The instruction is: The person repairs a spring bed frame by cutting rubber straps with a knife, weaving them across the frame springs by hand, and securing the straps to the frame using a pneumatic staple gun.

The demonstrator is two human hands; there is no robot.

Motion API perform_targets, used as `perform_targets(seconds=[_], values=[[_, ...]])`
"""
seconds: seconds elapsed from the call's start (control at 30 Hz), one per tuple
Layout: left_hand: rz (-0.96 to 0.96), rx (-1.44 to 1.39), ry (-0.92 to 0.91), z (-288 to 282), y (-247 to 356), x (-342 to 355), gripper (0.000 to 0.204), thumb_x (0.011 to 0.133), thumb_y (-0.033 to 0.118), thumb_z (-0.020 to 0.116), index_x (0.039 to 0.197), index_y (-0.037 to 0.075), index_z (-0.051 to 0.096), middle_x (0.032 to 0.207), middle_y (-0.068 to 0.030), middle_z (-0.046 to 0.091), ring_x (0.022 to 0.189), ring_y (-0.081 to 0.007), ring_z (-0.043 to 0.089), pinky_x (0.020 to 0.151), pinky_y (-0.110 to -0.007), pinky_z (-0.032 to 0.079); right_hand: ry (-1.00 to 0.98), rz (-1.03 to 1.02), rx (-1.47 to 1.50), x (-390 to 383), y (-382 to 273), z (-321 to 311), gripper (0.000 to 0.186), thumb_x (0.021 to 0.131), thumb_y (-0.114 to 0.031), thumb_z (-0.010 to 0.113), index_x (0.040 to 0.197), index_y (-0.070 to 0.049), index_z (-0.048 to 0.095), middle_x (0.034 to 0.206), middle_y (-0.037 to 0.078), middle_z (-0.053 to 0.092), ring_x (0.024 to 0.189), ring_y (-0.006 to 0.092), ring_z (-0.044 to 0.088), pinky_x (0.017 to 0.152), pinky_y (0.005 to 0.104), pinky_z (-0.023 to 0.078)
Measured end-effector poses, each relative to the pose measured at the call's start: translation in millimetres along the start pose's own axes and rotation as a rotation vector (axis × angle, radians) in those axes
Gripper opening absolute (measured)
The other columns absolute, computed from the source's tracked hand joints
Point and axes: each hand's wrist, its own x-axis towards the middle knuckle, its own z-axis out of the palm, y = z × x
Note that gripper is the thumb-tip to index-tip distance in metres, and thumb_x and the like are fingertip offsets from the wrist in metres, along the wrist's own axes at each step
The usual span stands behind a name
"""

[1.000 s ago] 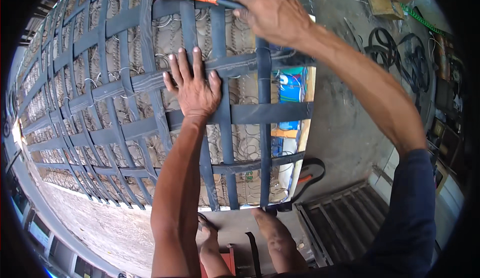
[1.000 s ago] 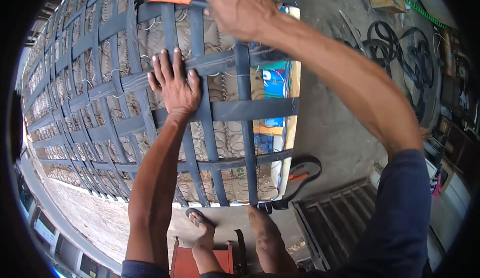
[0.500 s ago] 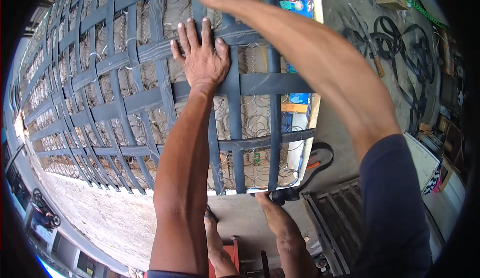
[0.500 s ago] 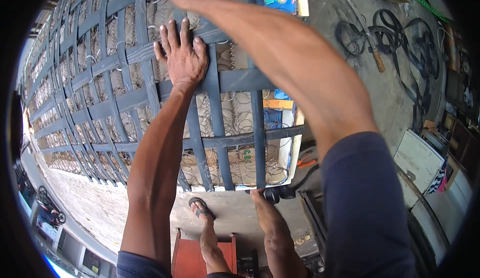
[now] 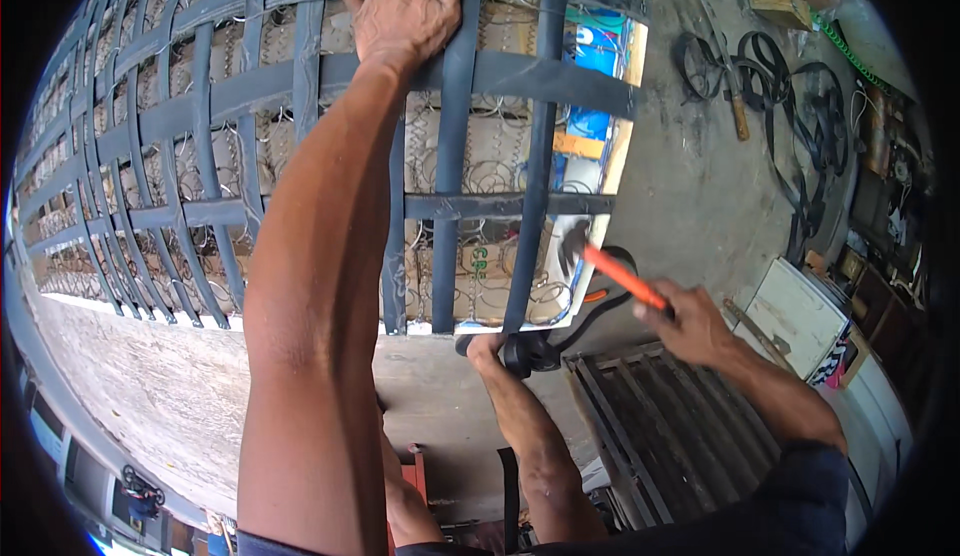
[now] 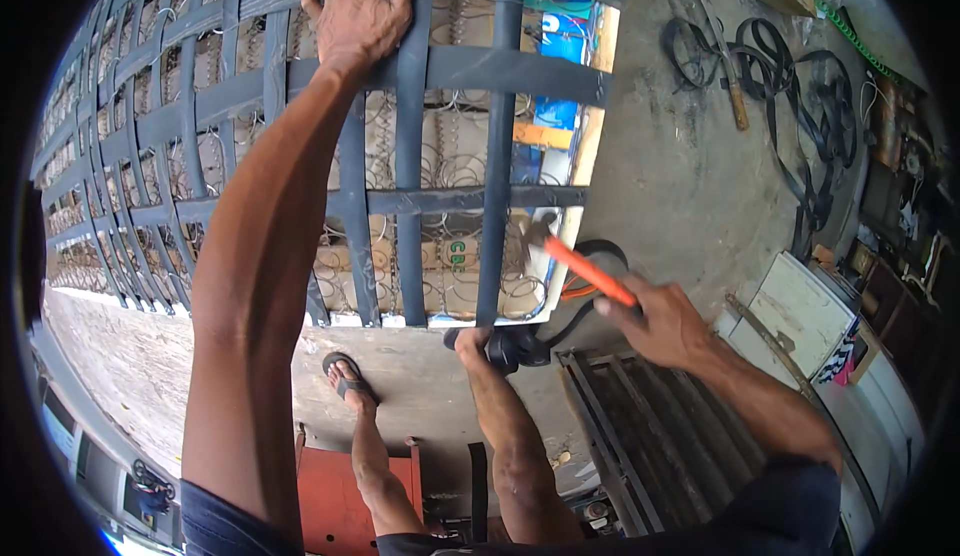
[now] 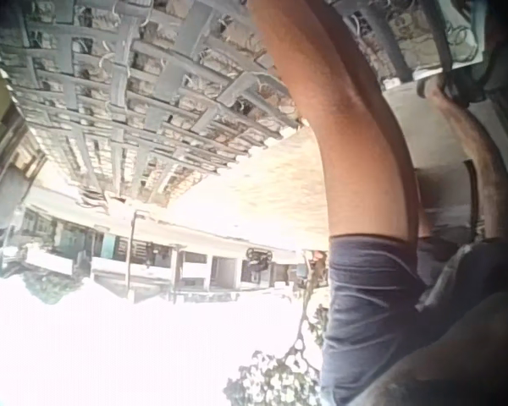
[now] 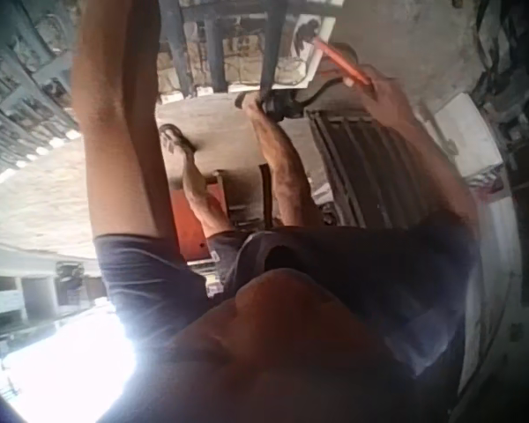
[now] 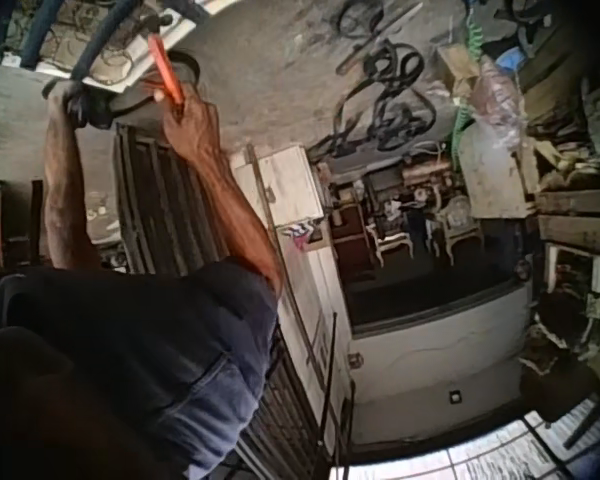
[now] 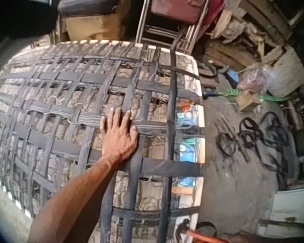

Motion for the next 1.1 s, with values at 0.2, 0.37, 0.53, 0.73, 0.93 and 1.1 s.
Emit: perform_targets(seconds=[0.2, 0.37, 0.53, 0.73, 0.93, 1.1], values=[[0.143, -0.232, 0.091, -42, -17, -81, 0.048, 0.097, 0.025, 0.058, 0.141, 0.007, 0.050, 0.152, -0.0237, 0.041, 0.144, -0.0446, 0.034, 0.114, -0.056, 0.032, -0.286, -0.150, -0.344, -79, 63, 111, 0.028, 0.093, -0.027, 0.065, 0.110, -0.006, 0.064, 0.080, 0.020, 0.069, 0.086, 0.0388, 0.070, 0.075, 0.0516, 0.053], [-0.246, -0.440, -0.318, -151, 23, -343, 0.047, 0.095, 0.007, 0.057, 0.140, -0.003, 0.048, 0.151, -0.0279, 0.040, 0.144, -0.0470, 0.031, 0.118, -0.054, 0.026, -0.903, -0.126, -0.777, -50, 2, 107, 0.021, 0.089, -0.021, 0.064, 0.100, -0.005, 0.073, 0.089, 0.022, 0.072, 0.092, 0.0385, 0.072, 0.083, 0.0499, 0.055], [-0.678, -0.326, -0.691, -276, -9, -513, 0.030, 0.096, 0.006, 0.052, 0.123, -0.005, 0.057, 0.131, -0.0286, 0.055, 0.120, -0.0438, 0.055, 0.099, -0.048, 0.046, -0.113, -0.013, -0.349, -38, -14, 97, 0.025, 0.083, -0.022, 0.065, 0.093, -0.003, 0.077, 0.089, 0.025, 0.072, 0.092, 0.0414, 0.072, 0.085, 0.0510, 0.055], [-0.724, -0.376, -0.963, -291, -45, -553, 0.022, 0.097, 0.011, 0.053, 0.112, -0.001, 0.064, 0.107, -0.0241, 0.067, 0.095, -0.0394, 0.066, 0.084, -0.044, 0.052, -0.556, -0.064, -0.481, -9, -17, 102, 0.029, 0.086, -0.025, 0.064, 0.096, 0.000, 0.075, 0.093, 0.027, 0.071, 0.093, 0.0425, 0.071, 0.085, 0.0531, 0.055], [-0.730, -0.407, -0.904, -281, -40, -540, 0.021, 0.099, 0.016, 0.055, 0.107, 0.003, 0.069, 0.090, -0.0196, 0.069, 0.082, -0.0341, 0.069, 0.075, -0.041, 0.053, -0.366, -0.054, -0.510, -43, -30, 106, 0.029, 0.091, -0.027, 0.062, 0.112, -0.012, 0.075, 0.094, 0.022, 0.073, 0.096, 0.0411, 0.070, 0.089, 0.0530, 0.053], [-0.792, -0.532, -0.950, -280, -8, -541, 0.021, 0.099, 0.015, 0.055, 0.107, 0.003, 0.069, 0.092, -0.0200, 0.070, 0.083, -0.0337, 0.069, 0.076, -0.040, 0.054, -0.312, -0.051, -0.553, -27, -28, 81, 0.029, 0.094, -0.034, 0.062, 0.106, -0.011, 0.074, 0.083, 0.022, 0.070, 0.086, 0.0415, 0.069, 0.082, 0.0537, 0.053]])
